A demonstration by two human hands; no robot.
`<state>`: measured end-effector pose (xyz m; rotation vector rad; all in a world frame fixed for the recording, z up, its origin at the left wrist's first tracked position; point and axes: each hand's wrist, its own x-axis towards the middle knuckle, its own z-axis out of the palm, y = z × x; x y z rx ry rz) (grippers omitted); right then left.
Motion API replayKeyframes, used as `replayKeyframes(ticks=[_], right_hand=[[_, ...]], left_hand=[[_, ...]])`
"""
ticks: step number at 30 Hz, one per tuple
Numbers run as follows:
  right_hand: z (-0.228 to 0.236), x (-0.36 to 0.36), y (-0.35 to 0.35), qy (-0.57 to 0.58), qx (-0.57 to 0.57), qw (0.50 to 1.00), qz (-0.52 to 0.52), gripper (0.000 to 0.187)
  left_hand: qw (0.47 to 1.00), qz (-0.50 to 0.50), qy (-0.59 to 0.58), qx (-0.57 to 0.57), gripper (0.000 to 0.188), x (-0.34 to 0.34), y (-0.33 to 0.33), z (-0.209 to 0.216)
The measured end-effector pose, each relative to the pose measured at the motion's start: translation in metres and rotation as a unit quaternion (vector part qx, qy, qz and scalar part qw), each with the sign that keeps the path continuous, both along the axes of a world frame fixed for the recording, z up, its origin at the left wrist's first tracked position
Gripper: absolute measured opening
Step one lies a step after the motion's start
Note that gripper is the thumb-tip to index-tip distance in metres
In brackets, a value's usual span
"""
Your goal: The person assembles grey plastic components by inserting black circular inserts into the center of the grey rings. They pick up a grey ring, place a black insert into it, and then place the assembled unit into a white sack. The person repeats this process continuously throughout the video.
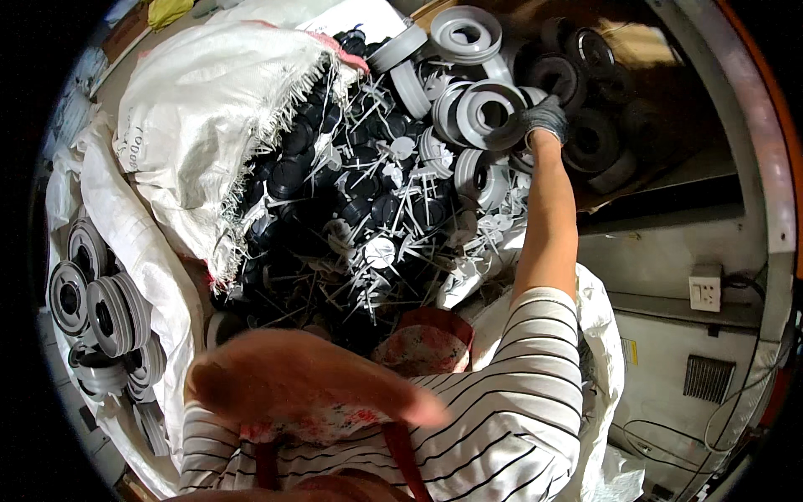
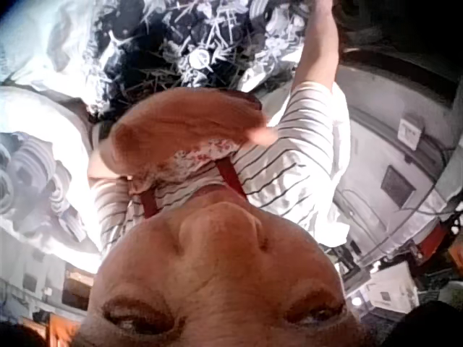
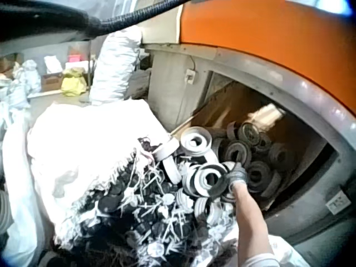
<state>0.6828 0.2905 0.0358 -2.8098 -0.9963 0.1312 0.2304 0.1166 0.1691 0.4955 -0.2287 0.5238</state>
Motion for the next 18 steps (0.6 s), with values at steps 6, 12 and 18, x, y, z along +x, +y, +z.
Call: replayKeyframes(ticks=[6, 12, 18], right_hand=[[0.0, -0.062, -0.025, 0.008, 0.029, 0.993, 0.11, 0.071], [0.018, -0.156, -0.106, 0.183, 0.105, 0.834, 0.51, 0.094], [-0.02, 0.0, -0.063, 0.017, 0.135, 0.988, 0.077, 0.094]], left_hand=[[0.993, -0.039, -0.046, -0.097, 0.072, 0.046, -0.015, 0.017], [0.97, 0.002, -0.02, -0.244, 0.072, 0.041, -0.063, 0.051], [0.984, 0.033, -0.14, -0.107, 0.083, 0.075, -0.061, 0.023]])
